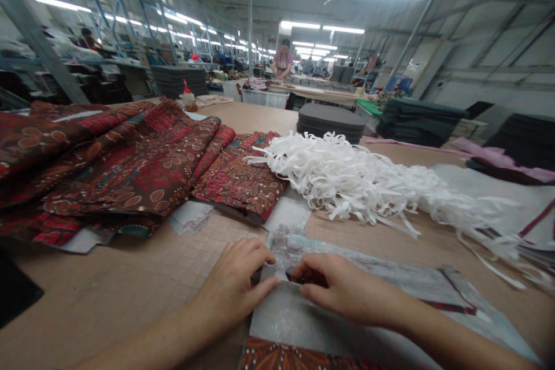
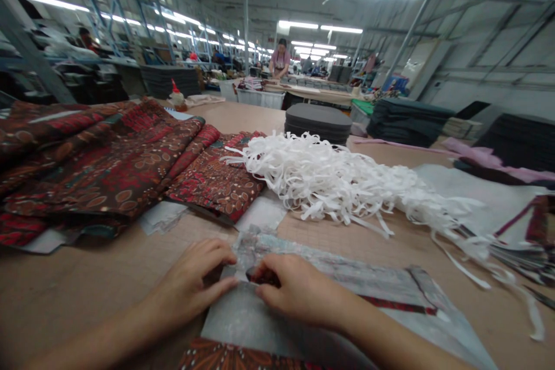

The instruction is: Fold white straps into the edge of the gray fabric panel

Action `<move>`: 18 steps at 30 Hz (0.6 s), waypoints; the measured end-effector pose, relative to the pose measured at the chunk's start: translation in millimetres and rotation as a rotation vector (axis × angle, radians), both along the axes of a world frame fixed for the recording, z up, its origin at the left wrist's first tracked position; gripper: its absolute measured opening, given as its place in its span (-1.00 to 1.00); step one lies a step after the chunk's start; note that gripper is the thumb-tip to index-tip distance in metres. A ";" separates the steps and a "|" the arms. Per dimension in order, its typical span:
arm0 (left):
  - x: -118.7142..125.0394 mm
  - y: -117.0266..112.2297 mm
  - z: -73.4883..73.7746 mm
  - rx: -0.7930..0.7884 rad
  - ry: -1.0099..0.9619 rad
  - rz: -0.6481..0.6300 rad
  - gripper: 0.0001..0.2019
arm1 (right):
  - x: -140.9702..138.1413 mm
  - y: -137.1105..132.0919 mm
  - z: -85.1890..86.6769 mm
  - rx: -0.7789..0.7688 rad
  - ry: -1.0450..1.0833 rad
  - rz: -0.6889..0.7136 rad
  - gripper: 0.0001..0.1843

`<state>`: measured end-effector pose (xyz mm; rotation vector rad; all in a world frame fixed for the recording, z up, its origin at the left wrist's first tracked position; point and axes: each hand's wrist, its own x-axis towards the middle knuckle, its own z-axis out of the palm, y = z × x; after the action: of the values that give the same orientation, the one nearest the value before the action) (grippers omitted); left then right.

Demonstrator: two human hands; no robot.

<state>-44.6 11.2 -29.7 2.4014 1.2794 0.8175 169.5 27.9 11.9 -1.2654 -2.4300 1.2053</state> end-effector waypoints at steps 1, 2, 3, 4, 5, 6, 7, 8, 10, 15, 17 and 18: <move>0.0 0.1 -0.2 -0.004 -0.001 -0.002 -0.90 | -2.5 2.8 0.8 -0.062 0.026 0.030 -0.85; 0.0 0.3 -0.6 -0.006 -0.002 -0.003 -0.92 | -5.3 5.8 0.8 -0.112 0.049 0.059 -0.87; -0.1 0.6 -1.0 -0.003 -0.005 -0.007 -0.93 | -8.0 8.8 0.2 -0.148 0.068 0.073 -0.89; -0.2 0.9 -1.3 0.008 -0.010 -0.013 -0.94 | -10.2 11.4 -0.6 -0.175 0.088 0.074 -0.89; -0.5 1.1 -1.1 0.027 -0.018 -0.020 -0.95 | -11.9 13.4 -1.6 -0.196 0.111 0.064 -0.88; -0.7 0.9 -0.4 0.055 -0.027 -0.026 -0.96 | -12.7 14.6 -2.4 -0.215 0.134 0.052 -0.87; -1.0 0.2 1.1 0.092 -0.037 -0.033 -0.98 | -12.7 15.3 -2.9 -0.234 0.158 0.044 -0.84; -1.2 -1.2 3.4 0.135 -0.043 -0.040 -0.98 | -12.0 15.3 -3.0 -0.253 0.190 0.044 -0.81; -0.9 -5.8 10.1 0.222 -0.048 -0.082 -0.93 | -9.0 14.7 -1.9 -0.289 0.267 0.055 -0.74; 2.6 -15.6 19.6 0.284 -0.103 -0.279 -0.84 | -3.4 16.3 1.8 -0.495 0.351 -0.073 -0.72; 4.0 -12.7 13.1 0.176 -0.126 -0.181 -0.87 | -4.7 19.0 -0.2 -0.518 0.394 -0.108 -0.74; 4.4 -10.0 8.1 0.115 -0.132 -0.103 -0.89 | -6.0 20.4 -2.0 -0.496 0.410 -0.104 -0.71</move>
<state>-40.1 1.2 -21.6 2.4320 1.0774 1.0256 163.4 48.3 9.9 -1.0854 -1.8157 1.8919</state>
